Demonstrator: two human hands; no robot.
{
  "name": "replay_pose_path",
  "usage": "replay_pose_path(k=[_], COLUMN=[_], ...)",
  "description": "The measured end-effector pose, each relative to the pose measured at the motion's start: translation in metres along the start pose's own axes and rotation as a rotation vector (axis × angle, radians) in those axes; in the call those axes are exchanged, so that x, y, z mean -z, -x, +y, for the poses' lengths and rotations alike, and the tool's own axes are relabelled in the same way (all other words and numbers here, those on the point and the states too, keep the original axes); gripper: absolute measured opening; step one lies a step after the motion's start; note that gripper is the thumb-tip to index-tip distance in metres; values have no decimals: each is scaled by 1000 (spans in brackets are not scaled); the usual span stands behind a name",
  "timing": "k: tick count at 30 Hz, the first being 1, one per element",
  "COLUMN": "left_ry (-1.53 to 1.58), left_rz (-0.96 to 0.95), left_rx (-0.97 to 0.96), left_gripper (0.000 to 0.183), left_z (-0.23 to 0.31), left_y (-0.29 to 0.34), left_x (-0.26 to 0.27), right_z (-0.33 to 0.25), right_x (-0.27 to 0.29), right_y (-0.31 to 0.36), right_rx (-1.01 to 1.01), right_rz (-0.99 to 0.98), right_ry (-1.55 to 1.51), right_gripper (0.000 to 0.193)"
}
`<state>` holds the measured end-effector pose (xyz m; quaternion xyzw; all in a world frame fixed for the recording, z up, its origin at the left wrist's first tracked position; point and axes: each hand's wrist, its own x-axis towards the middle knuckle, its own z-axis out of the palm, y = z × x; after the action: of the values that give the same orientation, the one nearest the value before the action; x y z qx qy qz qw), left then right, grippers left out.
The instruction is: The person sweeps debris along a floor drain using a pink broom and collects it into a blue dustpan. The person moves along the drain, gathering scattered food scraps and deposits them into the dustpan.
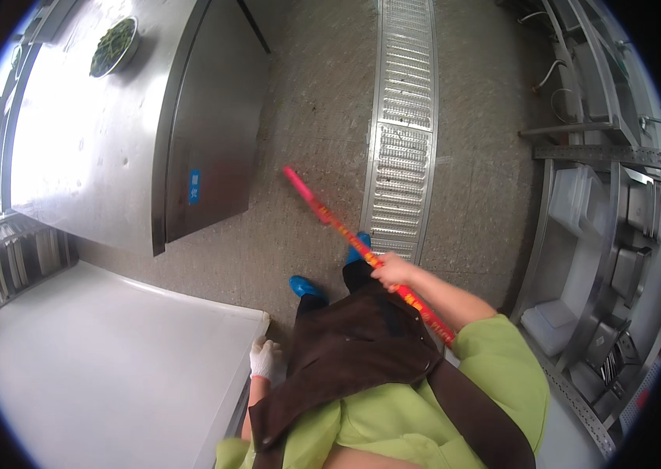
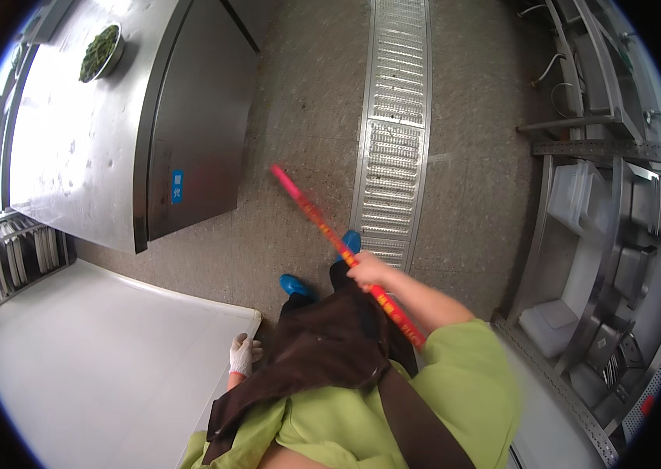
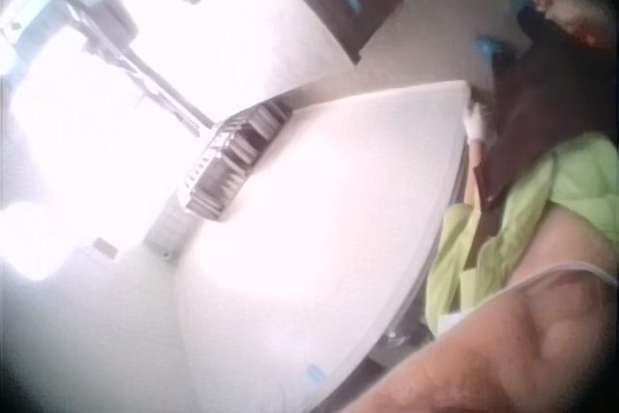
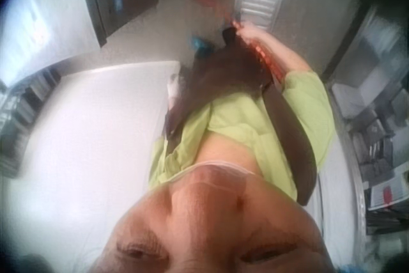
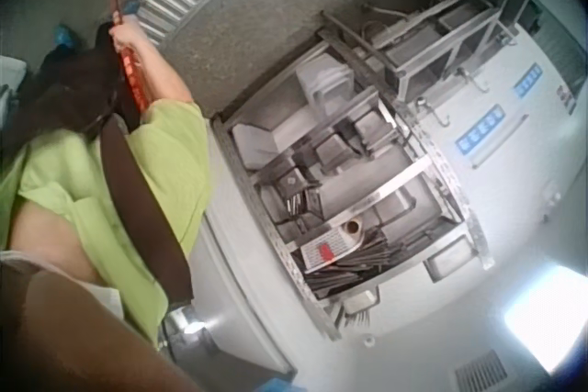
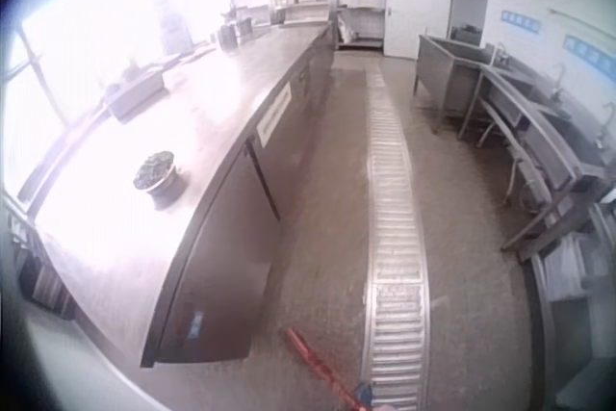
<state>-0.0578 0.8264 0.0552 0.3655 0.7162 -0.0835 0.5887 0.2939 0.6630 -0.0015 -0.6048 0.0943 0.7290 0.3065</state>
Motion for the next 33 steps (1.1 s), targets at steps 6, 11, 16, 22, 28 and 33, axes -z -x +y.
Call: replay_pose_path(k=[6,11,16,22,28,33], left_ry=[-65,-210,-310,-357,-452,-588], left_rz=[-39,-36,-70,-178,-191,-243], left_rx=[-10,-59,-111,-299,-301,-313], left_gripper=[42,42,40,41,37,38], left_z=[28,61,108,182,233,255], left_y=[-14,-44,-87,-109,-104,-104], left_x=[-12,10,19,13,-17,-59], right_z=[-91,-147,-150,-191,-258,-183], right_x=[-34,41,77,8,5,99], right_y=[-78,-74,-28,-63,-165,-131], right_rx=[164,112,167,356,369,336], right_rz=[-112,-14,249,113,-60,-168], right_ry=[191,134,-119,-212,-396,-689], right_gripper=[17,28,16,16,24,25])
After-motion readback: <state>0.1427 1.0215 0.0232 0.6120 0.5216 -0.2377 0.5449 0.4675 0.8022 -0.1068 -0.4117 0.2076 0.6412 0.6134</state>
